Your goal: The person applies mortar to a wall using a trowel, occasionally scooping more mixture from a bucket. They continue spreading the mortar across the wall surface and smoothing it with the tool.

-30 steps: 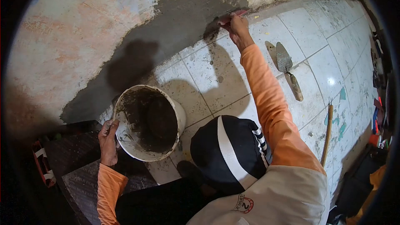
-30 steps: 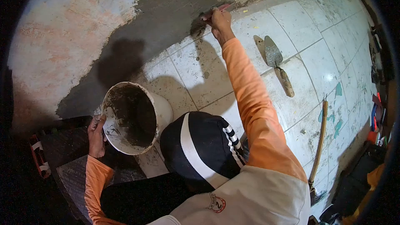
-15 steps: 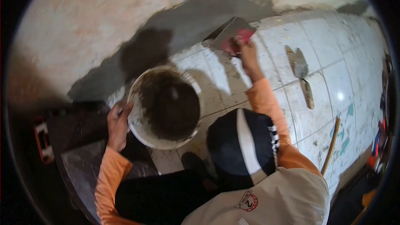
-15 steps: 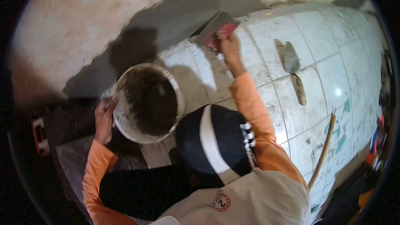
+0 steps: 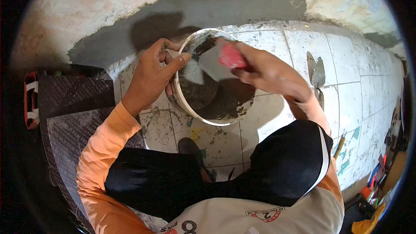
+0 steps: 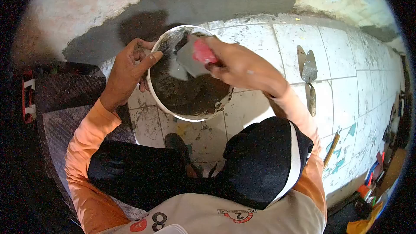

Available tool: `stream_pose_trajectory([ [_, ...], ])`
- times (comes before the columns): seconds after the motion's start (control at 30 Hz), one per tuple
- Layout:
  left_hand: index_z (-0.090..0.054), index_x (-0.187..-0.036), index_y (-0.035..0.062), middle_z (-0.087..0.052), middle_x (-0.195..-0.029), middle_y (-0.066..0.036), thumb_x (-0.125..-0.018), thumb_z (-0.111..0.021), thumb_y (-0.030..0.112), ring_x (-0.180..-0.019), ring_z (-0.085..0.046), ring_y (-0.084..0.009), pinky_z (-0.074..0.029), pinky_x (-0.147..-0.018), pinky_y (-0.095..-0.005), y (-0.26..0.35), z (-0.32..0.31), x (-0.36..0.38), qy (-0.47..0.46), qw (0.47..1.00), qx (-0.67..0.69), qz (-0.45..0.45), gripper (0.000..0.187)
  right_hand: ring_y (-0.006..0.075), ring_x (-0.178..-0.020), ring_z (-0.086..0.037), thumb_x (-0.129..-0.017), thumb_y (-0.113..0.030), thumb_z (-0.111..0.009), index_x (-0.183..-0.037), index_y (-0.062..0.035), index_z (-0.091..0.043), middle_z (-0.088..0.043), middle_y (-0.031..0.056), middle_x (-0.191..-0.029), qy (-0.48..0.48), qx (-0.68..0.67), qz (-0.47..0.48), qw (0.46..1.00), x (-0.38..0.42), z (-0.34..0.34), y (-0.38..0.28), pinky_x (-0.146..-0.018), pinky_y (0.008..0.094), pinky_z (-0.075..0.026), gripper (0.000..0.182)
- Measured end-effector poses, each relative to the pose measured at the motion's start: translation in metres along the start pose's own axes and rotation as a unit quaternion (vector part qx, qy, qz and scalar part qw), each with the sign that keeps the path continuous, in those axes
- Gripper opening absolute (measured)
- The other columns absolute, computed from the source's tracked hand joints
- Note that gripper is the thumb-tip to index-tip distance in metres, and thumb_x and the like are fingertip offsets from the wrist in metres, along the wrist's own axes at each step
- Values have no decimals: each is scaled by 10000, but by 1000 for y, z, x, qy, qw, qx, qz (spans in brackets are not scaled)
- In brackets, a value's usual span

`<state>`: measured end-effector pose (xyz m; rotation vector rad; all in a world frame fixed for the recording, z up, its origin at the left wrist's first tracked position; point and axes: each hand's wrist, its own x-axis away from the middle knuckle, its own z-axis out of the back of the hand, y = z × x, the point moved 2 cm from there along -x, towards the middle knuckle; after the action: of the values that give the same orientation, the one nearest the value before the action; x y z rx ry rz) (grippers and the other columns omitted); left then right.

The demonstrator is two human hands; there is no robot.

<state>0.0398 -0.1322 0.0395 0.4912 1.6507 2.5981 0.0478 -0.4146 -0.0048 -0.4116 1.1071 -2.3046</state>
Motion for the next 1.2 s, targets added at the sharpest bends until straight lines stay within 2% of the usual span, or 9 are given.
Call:
stream_pose_trajectory([
  [0.3,-652,-1197,-19,-660,-797,-33,-1009,-755,242,-548,-566,-61,-410,-413,-234,27,-33,2,-43,997,-58,-8,338,395,-828,-766,-873,-175,-661,-943,-28,-739,-766,210,-880,-45,246,70,966,-66,-98,16,-698,525,-575,181],
  [0.4,-643,-1221,-26,-619,-752,-24,-1005,-760,217,-513,-575,-74,-408,-392,-238,27,-40,-3,-39,997,-58,-15,346,412,-821,-755,-830,-218,-706,-966,-18,-750,-761,217,-885,-15,108,174,979,-61,-122,35,-707,534,-569,246],
  [0.53,-638,-1237,-35,-596,-720,-25,-997,-769,216,-478,-572,-78,-410,-382,-236,32,-47,-3,-42,996,-71,-19,371,400,-875,-743,-824,-243,-733,-1035,-12,-743,-749,247,-960,-41,31,153,987,-67,-131,61,-772,501,-571,313],
  [0.6,-637,-1233,-36,-596,-717,-24,-996,-772,222,-476,-570,-78,-410,-382,-236,34,-48,-4,-40,997,-71,-16,376,339,-997,-720,-869,-277,-748,-1142,-16,-717,-737,238,-1112,-216,-168,134,952,-72,-117,81,-890,441,-556,380],
  [0.73,-636,-1226,-38,-593,-709,-24,-993,-780,240,-477,-573,-81,-417,-384,-242,32,-41,-4,-29,998,-47,-2,391,243,-1060,-678,-934,-307,-740,-1229,-18,-703,-721,193,-1197,-127,-181,77,972,-39,-66,70,-957,363,-525,414],
  [0.8,-638,-1225,-38,-597,-713,-26,-993,-781,245,-482,-575,-82,-419,-385,-244,27,-36,-6,-24,999,-41,-3,393,187,-1129,-662,-981,-236,-753,-1300,-41,-680,-724,77,-1119,-80,-259,21,962,-17,-45,67,-921,336,-531,381],
  [1.03,-650,-1212,-41,-632,-748,-37,-1001,-770,276,-501,-573,-79,-424,-406,-250,16,-20,-10,-17,999,-32,-15,399,115,-1008,-703,-983,-124,-758,-1359,-54,-647,-754,61,-1179,-29,-461,-64,884,22,-19,78,-877,258,-541,398],
  [1.13,-659,-1208,-36,-650,-780,-36,-1009,-757,279,-525,-576,-73,-417,-416,-243,15,-13,-8,1,1000,-27,0,385,11,-827,-712,-966,-112,-783,-1358,-35,-639,-799,50,-1055,24,-498,-137,856,42,-4,84,-526,128,-452,425],
  [1.2,-662,-1209,-30,-657,-795,-36,-1011,-752,278,-536,-577,-71,-413,-417,-240,11,-6,-8,13,1000,-23,-5,377,18,-837,-718,-969,-109,-778,-1350,-34,-639,-796,52,-1061,63,-528,-120,838,49,-3,94,-540,131,-470,413],
])
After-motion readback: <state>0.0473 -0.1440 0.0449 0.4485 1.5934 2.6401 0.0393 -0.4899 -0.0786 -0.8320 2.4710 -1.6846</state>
